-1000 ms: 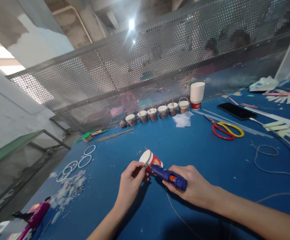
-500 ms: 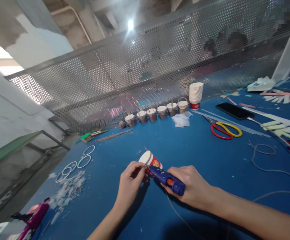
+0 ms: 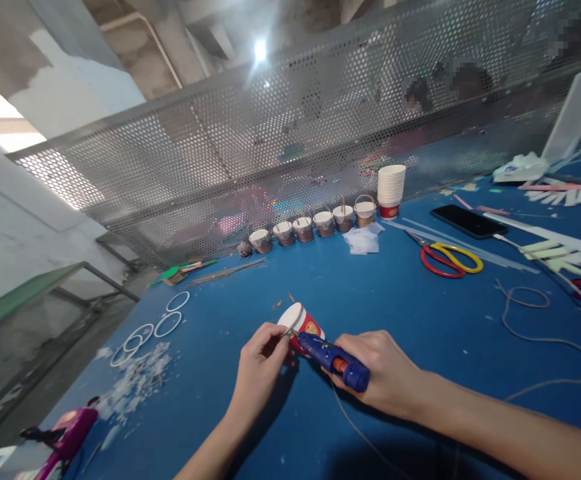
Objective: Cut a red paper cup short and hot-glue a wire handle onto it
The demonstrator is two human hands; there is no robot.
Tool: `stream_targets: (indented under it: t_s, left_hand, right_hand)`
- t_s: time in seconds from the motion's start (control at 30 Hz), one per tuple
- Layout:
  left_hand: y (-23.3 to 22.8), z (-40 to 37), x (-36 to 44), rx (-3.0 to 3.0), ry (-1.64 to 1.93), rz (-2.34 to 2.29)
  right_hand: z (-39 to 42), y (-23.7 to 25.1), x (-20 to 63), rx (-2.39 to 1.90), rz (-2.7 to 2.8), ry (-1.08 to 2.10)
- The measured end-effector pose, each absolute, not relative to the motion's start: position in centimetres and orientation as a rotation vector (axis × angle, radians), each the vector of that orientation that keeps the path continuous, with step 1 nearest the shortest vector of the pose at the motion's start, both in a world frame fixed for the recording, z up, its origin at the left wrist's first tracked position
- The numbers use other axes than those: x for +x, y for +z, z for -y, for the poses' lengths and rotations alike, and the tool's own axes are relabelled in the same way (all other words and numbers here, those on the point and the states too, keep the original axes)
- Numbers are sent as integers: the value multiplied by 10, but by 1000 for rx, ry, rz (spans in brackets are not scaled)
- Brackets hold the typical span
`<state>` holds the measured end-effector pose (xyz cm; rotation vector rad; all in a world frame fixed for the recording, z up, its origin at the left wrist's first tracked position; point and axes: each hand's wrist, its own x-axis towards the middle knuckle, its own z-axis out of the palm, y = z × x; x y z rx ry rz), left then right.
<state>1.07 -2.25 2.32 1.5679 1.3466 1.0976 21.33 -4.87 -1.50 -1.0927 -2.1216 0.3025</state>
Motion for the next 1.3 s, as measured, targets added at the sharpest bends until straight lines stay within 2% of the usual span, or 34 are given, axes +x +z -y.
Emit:
stream_targets:
  t_s: [0.3,0.7,1.03,1.23,1.3]
  left_hand:
    - [22,26,9,1441,1082,-1346]
    - [21,23,9,1495,1056,-1328]
    - [18,23,3,1413,1041,-1294]
    - [19,19,-1,1432,1057,-1343]
    - [20,19,-1,1454,1067,-1348]
  right_hand:
    - [46,-5,221,-1173,2006,440]
    - [50,-13,211,-1104,2094,357]
    - [44,0,222,-1207,1916,601]
    - [34,10,234,-1222,1610,954]
    - [25,7,240,-1302,1540,934]
